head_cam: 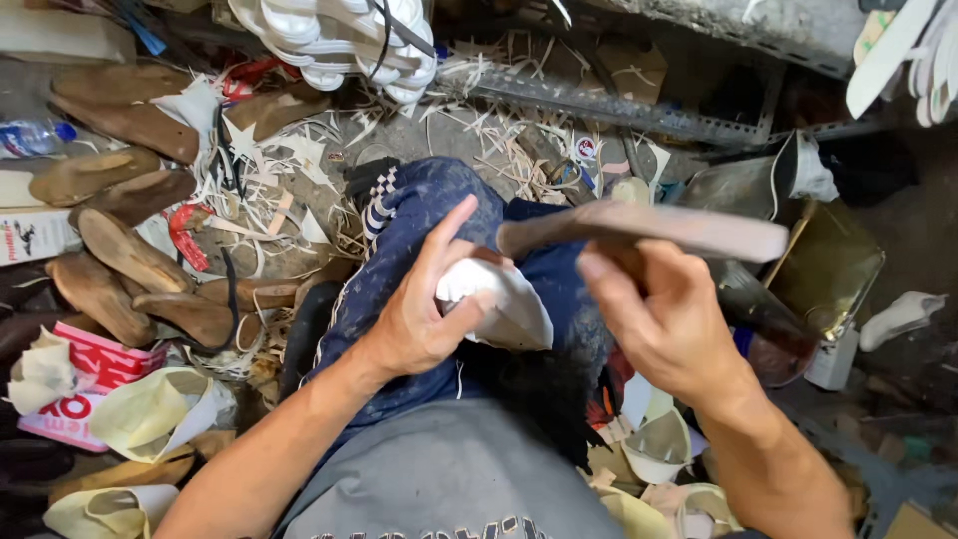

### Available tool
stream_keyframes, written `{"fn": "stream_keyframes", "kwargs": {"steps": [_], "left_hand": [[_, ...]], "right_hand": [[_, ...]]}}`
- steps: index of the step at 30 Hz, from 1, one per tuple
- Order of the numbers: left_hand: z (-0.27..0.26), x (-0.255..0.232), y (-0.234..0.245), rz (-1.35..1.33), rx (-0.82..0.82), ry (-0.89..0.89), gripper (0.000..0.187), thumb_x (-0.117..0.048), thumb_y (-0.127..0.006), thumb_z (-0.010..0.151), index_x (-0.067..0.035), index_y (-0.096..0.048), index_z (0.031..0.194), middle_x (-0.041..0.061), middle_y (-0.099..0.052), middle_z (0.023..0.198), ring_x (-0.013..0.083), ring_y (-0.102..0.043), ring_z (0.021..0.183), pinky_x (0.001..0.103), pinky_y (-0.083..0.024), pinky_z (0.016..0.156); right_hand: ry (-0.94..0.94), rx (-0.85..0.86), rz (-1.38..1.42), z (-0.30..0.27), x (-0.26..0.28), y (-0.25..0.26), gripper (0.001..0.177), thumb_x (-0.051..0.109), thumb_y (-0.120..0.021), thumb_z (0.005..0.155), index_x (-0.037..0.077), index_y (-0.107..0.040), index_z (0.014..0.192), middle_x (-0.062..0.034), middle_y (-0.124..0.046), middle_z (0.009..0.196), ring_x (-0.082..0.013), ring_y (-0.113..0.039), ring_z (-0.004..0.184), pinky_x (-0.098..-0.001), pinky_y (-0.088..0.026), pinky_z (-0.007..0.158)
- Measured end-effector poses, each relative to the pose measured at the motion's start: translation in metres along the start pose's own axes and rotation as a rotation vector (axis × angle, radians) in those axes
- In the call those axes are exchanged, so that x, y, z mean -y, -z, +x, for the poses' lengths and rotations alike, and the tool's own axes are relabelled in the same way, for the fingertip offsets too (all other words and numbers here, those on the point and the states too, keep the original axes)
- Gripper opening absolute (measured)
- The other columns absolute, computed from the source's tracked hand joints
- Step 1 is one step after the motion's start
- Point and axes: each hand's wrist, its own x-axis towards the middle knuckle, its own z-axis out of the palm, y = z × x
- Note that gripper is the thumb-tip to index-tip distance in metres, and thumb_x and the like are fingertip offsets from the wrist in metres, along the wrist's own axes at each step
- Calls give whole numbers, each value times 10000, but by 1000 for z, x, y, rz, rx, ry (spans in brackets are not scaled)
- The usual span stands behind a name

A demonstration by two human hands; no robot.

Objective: The person sits on the floor and uses pliers to trim and shape the edge of a white shoe upper. They repeatedly adjust the shoe's position and use a wooden mallet to tap the pliers and the shoe during the process.

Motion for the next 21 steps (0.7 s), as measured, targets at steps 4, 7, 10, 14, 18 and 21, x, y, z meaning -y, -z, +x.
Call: {"fn": "stream_keyframes", "kwargs": {"steps": [4,7,10,14,18,21], "left_hand": [[-3,4,6,69,8,-48,731,-243,-604,937,-32,-283,1559,44,-578,1285,117,-549,983,242,-437,907],[-3,3,7,82,7,-125,722,-287,-590,953,-13,-277,1543,108,-614,1341,171,-631,1157,300,-456,1055],[-2,2,6,51,-6,-95,819,-285,-601,949,-19,-179,1599,71,-682,1198,130,-618,935,251,-467,886],[-4,9,9,48,-18,-124,824,-294,-608,964,-40,-174,1616,54,-667,1142,118,-611,884,223,-456,847],[-3,6,8,39,-14,-154,812,-376,-586,977,-69,-165,1600,165,-695,1237,209,-675,1140,298,-478,1025],[-3,5,9,63,-10,-85,805,-289,-608,970,-62,-180,1612,67,-699,1227,134,-651,1044,256,-460,964]], "right_hand": [[-83,-50,-10,-4,-5,-12,249,331,-562,1004,94,-621,954,23,-611,672,-138,-510,604,-354,-460,623],[-93,-84,137,-2,2,-9,185,250,-620,1010,75,-593,956,36,-535,673,-92,-410,624,-304,-392,583],[66,-40,197,13,21,-2,156,212,-535,1035,67,-573,995,-29,-583,855,-156,-526,805,-318,-418,749],[-44,180,-5,32,27,6,308,316,-566,993,125,-634,1226,49,-792,997,-87,-704,844,-299,-506,775],[11,-21,31,36,33,3,296,328,-538,1070,120,-474,870,40,-425,652,-148,-342,641,-337,-354,636],[-63,278,-143,36,44,6,212,340,-538,1019,148,-571,1102,-34,-640,694,-277,-587,638,-405,-433,664]]}}
